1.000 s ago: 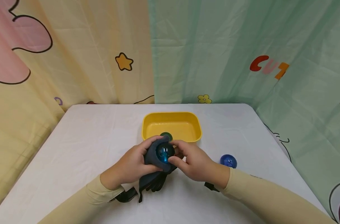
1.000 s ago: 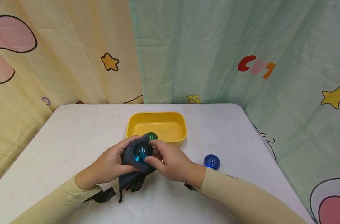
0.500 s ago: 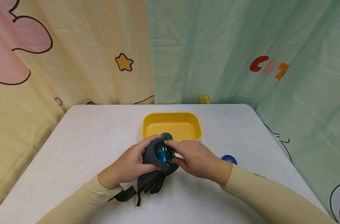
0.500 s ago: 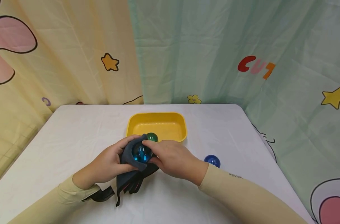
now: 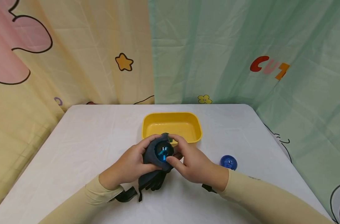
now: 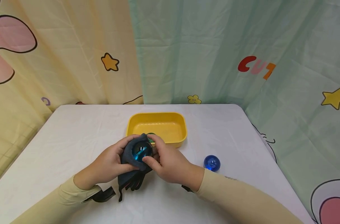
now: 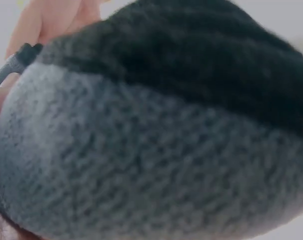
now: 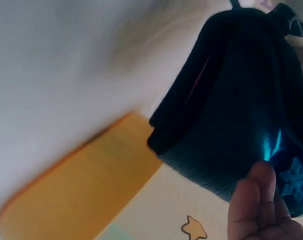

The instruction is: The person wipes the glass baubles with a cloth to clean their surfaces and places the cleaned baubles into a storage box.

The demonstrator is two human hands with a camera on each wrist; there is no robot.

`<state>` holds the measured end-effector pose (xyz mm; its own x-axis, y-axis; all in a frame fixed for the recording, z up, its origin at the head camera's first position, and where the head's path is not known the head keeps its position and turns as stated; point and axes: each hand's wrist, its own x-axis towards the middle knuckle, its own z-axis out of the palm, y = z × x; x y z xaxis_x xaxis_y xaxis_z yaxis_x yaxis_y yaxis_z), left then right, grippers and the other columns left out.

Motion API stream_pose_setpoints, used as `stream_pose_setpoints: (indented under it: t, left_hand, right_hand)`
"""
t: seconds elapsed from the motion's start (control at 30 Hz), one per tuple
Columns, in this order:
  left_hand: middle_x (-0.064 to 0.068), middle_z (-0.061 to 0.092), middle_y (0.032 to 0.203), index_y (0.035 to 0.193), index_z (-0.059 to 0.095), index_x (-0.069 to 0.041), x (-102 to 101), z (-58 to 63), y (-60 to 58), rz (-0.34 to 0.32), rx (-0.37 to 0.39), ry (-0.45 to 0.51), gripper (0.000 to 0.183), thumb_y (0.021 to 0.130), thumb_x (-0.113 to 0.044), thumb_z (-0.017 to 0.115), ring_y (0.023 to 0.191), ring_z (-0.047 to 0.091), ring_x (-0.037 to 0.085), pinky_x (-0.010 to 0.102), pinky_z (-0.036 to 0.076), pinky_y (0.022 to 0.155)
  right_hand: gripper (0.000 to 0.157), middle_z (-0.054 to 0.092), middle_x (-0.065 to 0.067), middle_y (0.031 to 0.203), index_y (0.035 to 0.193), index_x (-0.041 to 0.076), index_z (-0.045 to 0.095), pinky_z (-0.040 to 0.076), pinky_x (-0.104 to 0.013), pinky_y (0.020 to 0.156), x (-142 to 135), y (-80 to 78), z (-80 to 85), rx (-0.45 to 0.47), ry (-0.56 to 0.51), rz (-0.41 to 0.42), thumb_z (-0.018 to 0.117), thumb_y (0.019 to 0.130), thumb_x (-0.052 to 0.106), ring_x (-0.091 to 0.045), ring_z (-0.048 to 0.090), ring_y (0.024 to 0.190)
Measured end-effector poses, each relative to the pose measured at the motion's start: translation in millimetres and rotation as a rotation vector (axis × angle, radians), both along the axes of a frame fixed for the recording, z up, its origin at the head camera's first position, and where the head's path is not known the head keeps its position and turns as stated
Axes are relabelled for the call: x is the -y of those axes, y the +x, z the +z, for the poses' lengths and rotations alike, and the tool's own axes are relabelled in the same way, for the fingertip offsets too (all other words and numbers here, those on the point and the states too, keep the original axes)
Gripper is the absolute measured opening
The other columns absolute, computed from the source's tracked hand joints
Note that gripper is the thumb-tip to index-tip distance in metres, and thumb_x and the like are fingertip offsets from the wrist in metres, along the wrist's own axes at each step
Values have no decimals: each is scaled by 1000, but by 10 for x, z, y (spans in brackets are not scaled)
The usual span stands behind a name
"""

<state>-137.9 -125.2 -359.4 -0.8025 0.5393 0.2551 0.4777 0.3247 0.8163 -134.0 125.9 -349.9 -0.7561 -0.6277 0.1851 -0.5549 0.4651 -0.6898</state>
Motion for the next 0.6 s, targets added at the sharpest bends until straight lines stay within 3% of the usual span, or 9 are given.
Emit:
stream_pose_setpoints:
  t: [0.07, 0.17, 0.27, 0.37, 0.43, 0.6]
  left_hand:
    - [2, 61, 150, 158, 43, -18, 12, 9, -2, 1, 8, 14, 85, 85, -9, 88, 131, 63, 22, 31, 51, 110]
    - [1, 59, 152, 157, 43, -20, 31, 28, -3, -6, 25, 28, 86, 85, -7, 88, 132, 62, 21, 29, 51, 110]
    - [2, 59, 151, 157, 43, -19, 42, 34, 1, -23, 34, 25, 85, 86, -7, 87, 131, 62, 21, 29, 52, 108]
    - [2, 60, 151, 157, 42, -20, 46, 29, 15, -33, 47, 20, 84, 86, -7, 86, 130, 63, 21, 29, 52, 108]
    - [3, 60, 151, 157, 42, -20, 44, 23, 22, -40, 46, 18, 84, 87, -8, 86, 129, 63, 21, 29, 53, 107]
    - [3, 64, 146, 157, 42, -20, 29, 24, 32, -59, 38, 7, 84, 86, -10, 87, 126, 65, 20, 29, 53, 107]
  right_hand:
    - [69, 73, -6, 125, 158, 7, 29, 61, -26, 89, 5, 10, 23, -56, 53, 16, 69, 103, 18, -9, 72, 100]
    - [69, 71, -6, 132, 158, 9, 33, 60, -32, 98, -4, 4, 70, -169, 186, 33, 72, 101, 15, -13, 73, 107]
    - [63, 75, -2, 122, 155, 11, 42, 61, -32, 95, -22, -13, 108, -318, 314, 25, 73, 100, 19, -15, 72, 100]
    - [59, 77, 0, 110, 150, 10, 49, 61, -31, 90, -41, -28, 120, -413, 355, 22, 75, 99, 26, -15, 70, 93]
    - [58, 77, 0, 109, 148, 7, 51, 61, -30, 89, -46, -34, 110, -357, 330, 22, 74, 100, 30, -14, 71, 92]
    - [44, 76, 3, 104, 141, 6, 58, 61, -26, 86, -37, -32, 52, 13, 139, -1, 61, 108, 34, -10, 68, 89]
